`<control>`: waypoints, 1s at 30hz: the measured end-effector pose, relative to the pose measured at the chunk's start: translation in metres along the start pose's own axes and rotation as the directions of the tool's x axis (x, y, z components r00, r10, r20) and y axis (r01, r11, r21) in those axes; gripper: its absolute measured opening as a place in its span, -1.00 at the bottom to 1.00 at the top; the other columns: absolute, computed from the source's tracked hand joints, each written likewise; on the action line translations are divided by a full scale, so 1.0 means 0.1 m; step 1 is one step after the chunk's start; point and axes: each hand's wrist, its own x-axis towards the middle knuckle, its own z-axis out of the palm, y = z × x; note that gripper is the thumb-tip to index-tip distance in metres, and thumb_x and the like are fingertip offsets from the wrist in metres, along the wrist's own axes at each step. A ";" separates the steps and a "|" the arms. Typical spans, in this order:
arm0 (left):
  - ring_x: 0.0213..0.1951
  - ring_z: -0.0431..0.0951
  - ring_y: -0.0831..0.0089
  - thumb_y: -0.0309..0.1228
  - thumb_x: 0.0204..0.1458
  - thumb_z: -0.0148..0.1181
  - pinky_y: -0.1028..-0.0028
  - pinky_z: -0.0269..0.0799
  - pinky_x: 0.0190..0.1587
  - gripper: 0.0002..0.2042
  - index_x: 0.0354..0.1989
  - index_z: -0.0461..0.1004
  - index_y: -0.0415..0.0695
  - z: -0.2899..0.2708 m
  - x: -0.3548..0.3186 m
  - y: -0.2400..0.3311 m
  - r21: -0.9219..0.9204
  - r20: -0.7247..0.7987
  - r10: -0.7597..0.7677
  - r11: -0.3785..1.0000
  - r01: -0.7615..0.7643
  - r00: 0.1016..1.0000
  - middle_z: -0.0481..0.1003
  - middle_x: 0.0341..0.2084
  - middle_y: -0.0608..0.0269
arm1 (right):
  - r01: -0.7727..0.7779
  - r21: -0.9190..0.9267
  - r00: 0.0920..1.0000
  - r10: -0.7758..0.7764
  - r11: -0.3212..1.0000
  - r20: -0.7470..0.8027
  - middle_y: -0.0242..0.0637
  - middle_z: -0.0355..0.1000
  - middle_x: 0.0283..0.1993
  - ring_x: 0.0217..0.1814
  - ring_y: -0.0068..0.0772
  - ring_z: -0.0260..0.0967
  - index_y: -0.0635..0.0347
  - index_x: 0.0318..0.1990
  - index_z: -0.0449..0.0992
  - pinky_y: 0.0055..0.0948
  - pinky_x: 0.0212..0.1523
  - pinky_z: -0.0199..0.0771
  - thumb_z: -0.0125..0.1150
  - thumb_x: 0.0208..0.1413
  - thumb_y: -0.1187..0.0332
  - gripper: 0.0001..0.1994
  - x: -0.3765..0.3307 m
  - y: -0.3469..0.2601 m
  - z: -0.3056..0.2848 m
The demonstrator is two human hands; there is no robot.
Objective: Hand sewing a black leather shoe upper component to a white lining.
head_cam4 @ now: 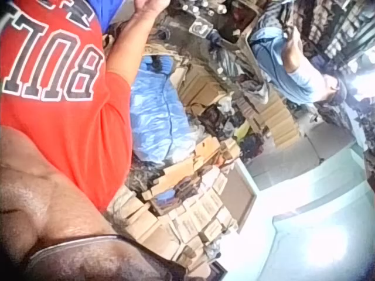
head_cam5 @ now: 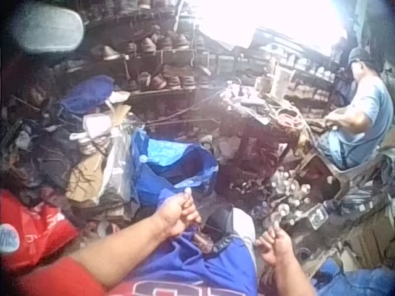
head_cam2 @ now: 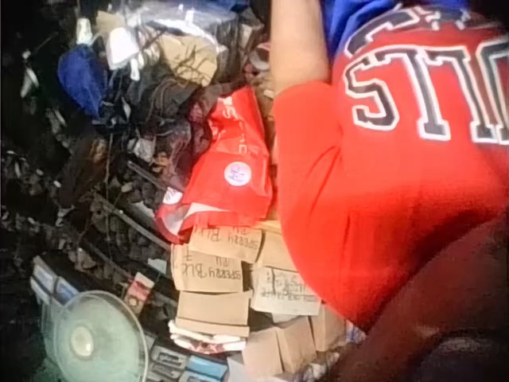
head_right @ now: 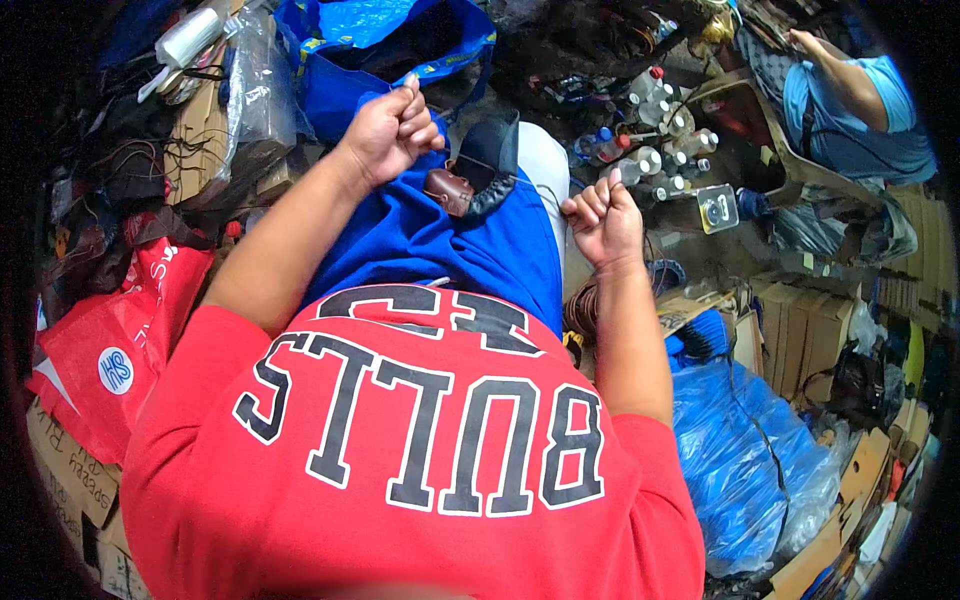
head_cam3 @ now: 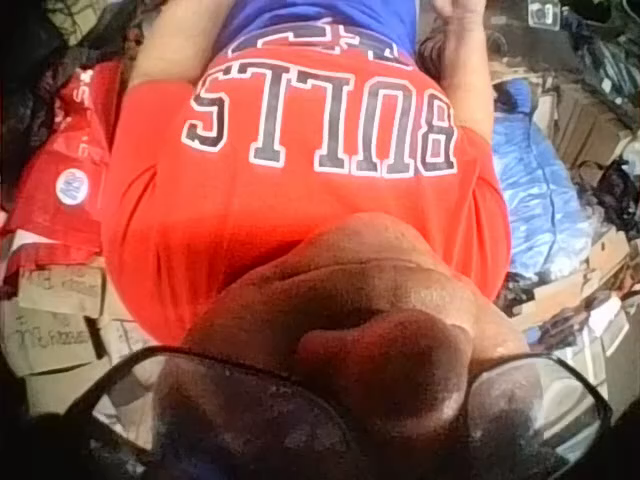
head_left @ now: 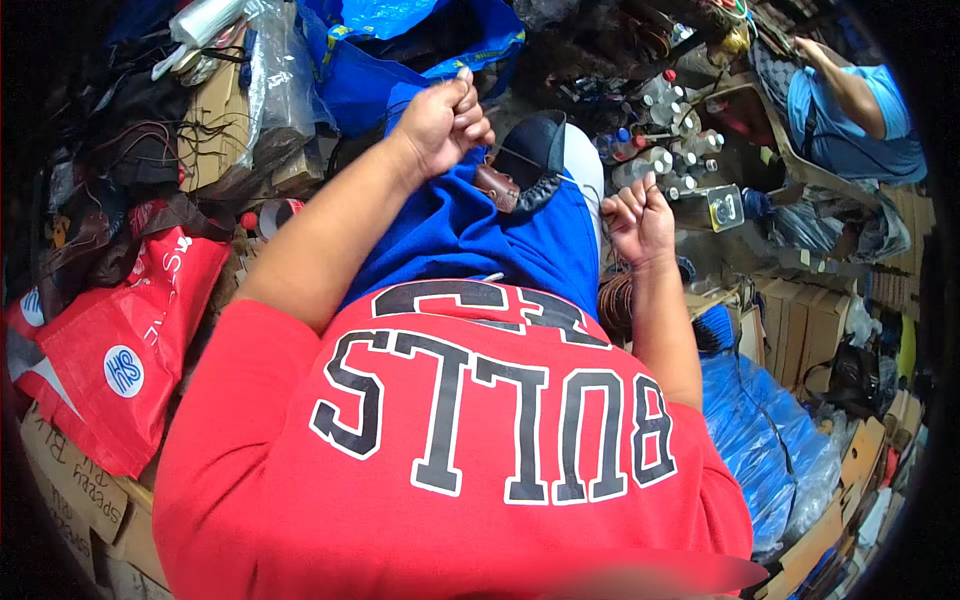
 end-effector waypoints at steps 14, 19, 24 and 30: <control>-0.27 0.48 0.06 -0.07 -0.33 0.40 0.25 0.44 -0.22 -0.52 -0.33 0.45 -0.18 0.62 -0.49 -0.34 0.906 0.300 0.171 -0.360 -0.224 0.939 0.40 -0.31 0.05 | 0.163 -0.965 0.980 0.078 0.205 0.182 -0.43 0.37 -0.25 -0.27 -0.67 0.24 -0.03 0.25 0.23 -0.63 -0.24 0.29 0.14 0.12 0.20 -0.48 0.57 -0.30 0.71; -0.36 0.50 0.12 -0.31 -0.21 0.31 0.28 0.43 -0.30 -0.74 -0.40 0.45 -0.19 0.47 -0.44 -0.38 0.861 0.387 0.038 -0.372 -0.346 0.921 0.42 -0.47 0.09 | 0.063 -0.997 0.990 0.123 0.036 0.067 -0.47 0.38 -0.48 -0.41 -0.68 0.26 0.19 -0.27 0.51 -0.61 -0.37 0.29 0.23 0.06 0.21 -0.76 0.74 -0.29 0.85; -0.33 0.50 0.17 -0.31 -0.19 0.27 0.29 0.42 -0.26 -0.76 -0.33 0.51 -0.12 0.21 -0.46 -0.28 0.905 0.403 0.035 -0.163 -0.393 0.915 0.46 -0.41 0.14 | 0.017 -0.971 0.995 0.088 0.239 0.039 -0.49 0.37 -0.49 -0.46 -0.69 0.22 0.22 -0.41 0.46 -0.64 -0.39 0.24 0.26 0.05 0.21 -0.76 0.51 -0.24 0.71; -0.36 0.51 0.14 -0.31 -0.25 0.36 0.31 0.42 -0.32 -0.70 -0.34 0.49 -0.17 0.33 -0.48 -0.43 0.859 0.432 -0.041 -0.286 -0.425 0.901 0.46 -0.41 0.15 | -0.001 -0.979 0.998 0.062 0.202 0.012 -0.50 0.36 -0.50 -0.47 -0.68 0.21 0.27 -0.27 0.49 -0.63 -0.40 0.25 0.25 0.05 0.22 -0.73 0.42 -0.13 0.70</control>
